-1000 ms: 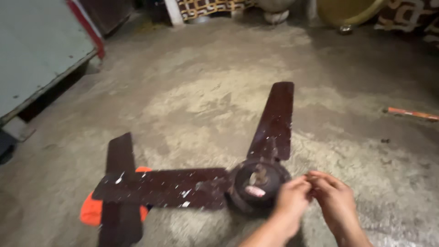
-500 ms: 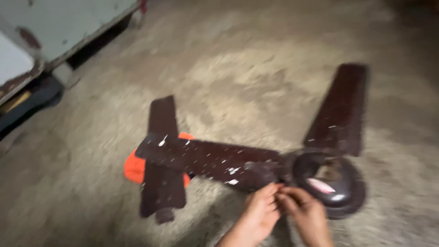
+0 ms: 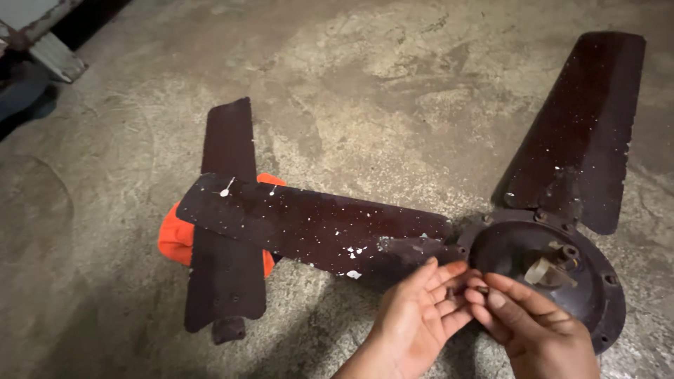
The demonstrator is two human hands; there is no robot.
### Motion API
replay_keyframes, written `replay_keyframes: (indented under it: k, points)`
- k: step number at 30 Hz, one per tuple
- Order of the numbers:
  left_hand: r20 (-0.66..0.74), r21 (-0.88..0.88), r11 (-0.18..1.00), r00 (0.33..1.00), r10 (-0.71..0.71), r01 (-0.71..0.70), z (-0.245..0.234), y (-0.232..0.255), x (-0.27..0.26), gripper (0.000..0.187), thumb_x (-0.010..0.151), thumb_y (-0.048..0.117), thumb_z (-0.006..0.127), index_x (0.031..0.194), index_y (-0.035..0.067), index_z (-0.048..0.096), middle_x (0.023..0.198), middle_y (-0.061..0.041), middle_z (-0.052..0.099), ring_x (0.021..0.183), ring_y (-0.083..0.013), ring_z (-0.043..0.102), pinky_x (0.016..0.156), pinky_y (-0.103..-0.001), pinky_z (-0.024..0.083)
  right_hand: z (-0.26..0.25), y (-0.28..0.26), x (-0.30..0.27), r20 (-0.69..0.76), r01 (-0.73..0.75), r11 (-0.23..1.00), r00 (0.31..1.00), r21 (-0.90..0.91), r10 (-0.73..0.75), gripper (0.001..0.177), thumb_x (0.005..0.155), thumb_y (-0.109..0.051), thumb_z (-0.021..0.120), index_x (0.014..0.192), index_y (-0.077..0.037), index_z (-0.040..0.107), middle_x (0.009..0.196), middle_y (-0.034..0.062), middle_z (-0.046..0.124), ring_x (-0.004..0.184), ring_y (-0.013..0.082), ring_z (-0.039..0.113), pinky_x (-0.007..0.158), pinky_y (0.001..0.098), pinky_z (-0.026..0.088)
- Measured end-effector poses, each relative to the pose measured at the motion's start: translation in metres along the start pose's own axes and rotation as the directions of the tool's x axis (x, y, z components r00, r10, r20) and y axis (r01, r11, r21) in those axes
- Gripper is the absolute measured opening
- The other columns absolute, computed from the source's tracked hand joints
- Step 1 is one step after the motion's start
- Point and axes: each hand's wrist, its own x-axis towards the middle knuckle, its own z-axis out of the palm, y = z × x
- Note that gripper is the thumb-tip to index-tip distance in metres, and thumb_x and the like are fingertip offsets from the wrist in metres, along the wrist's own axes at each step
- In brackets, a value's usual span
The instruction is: The person attaches three dark brown fan blades to a ceiling fan motor housing on the floor. They use a screwdriver to tighten screws securing each blade to the central hub.
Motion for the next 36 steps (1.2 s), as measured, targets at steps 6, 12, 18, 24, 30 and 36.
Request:
replay_keyframes:
  k: [6,12,18,24,30,36]
  points:
    - [-0.089,0.088,0.996,0.996,0.01,-0.002,0.003,0.008,-0.002,0.058,0.103,0.043,0.043,0.138,0.0,0.056,0.135,-0.015,0.067,0.127,-0.0264,0.062,0.113,-0.042,0.045,-0.018,0.0,0.011,0.038,-0.009,0.997,0.999,0.073,0.007,0.034,0.102,-0.002,0.046,0.128,0.014,0.062,0.118,0.031,0.071,0.104,0.0351,0.071,0.09,0.045,0.058]
    - [-0.027,0.119,0.993,0.999,0.026,-0.022,0.004,0.011,-0.007,0.062,0.102,0.047,0.041,0.142,0.002,0.054,0.144,-0.015,0.064,0.134,-0.0286,0.058,0.116,-0.044,0.039,-0.025,0.0,0.014,0.052,-0.016,0.998,0.999,0.063,0.013,0.037,0.104,-0.006,0.045,0.132,0.01,0.061,0.12,0.028,0.071,0.104,0.0316,0.07,0.089,0.0429,0.057]
    - [-0.069,0.178,0.984,0.997,0.041,-0.028,0.005,0.014,-0.009,0.058,0.104,0.042,0.043,0.141,0.0,0.056,0.136,-0.016,0.066,0.122,-0.0257,0.063,0.108,-0.042,0.048,-0.013,-0.01,0.005,0.026,-0.032,0.999,0.999,0.023,0.032,0.037,0.103,-0.007,0.045,0.131,0.01,0.062,0.118,0.0274,0.072,0.105,0.0321,0.071,0.089,0.0432,0.057]
    - [-0.168,0.739,0.663,0.922,0.349,-0.117,0.008,0.022,-0.008,0.038,0.102,0.025,0.058,0.134,0.008,0.069,0.095,-0.001,0.067,0.076,-0.0084,0.062,0.071,-0.027,0.055,-0.008,-0.018,-0.002,-0.049,0.005,0.955,0.999,-0.296,-0.021,0.029,0.099,-0.006,0.057,0.12,0.01,0.069,0.108,0.027,0.077,0.096,0.0327,0.077,0.082,0.0436,0.061]
    - [-0.285,0.8,0.582,0.947,0.15,0.149,0.003,0.006,-0.008,0.029,0.098,0.024,0.062,0.123,0.015,0.074,0.078,0.003,0.061,0.064,-0.005,0.052,0.057,-0.023,0.046,-0.014,-0.005,0.007,-0.025,0.049,0.886,0.997,-0.461,-0.068,0.028,0.097,-0.011,0.067,0.116,0.007,0.075,0.101,0.0217,0.081,0.091,0.0284,0.079,0.077,0.0416,0.066]
    - [-0.116,0.922,0.381,0.888,0.446,-0.071,0.011,-0.011,-0.007,0.028,0.097,0.023,0.066,0.117,0.005,0.074,0.09,-0.008,0.073,0.078,-0.0161,0.066,0.068,-0.031,0.053,-0.024,0.007,0.015,0.051,0.123,0.848,0.992,-0.515,-0.112,0.03,0.094,-0.011,0.069,0.119,0.004,0.073,0.1,0.0166,0.082,0.09,0.0225,0.078,0.077,0.0367,0.064]
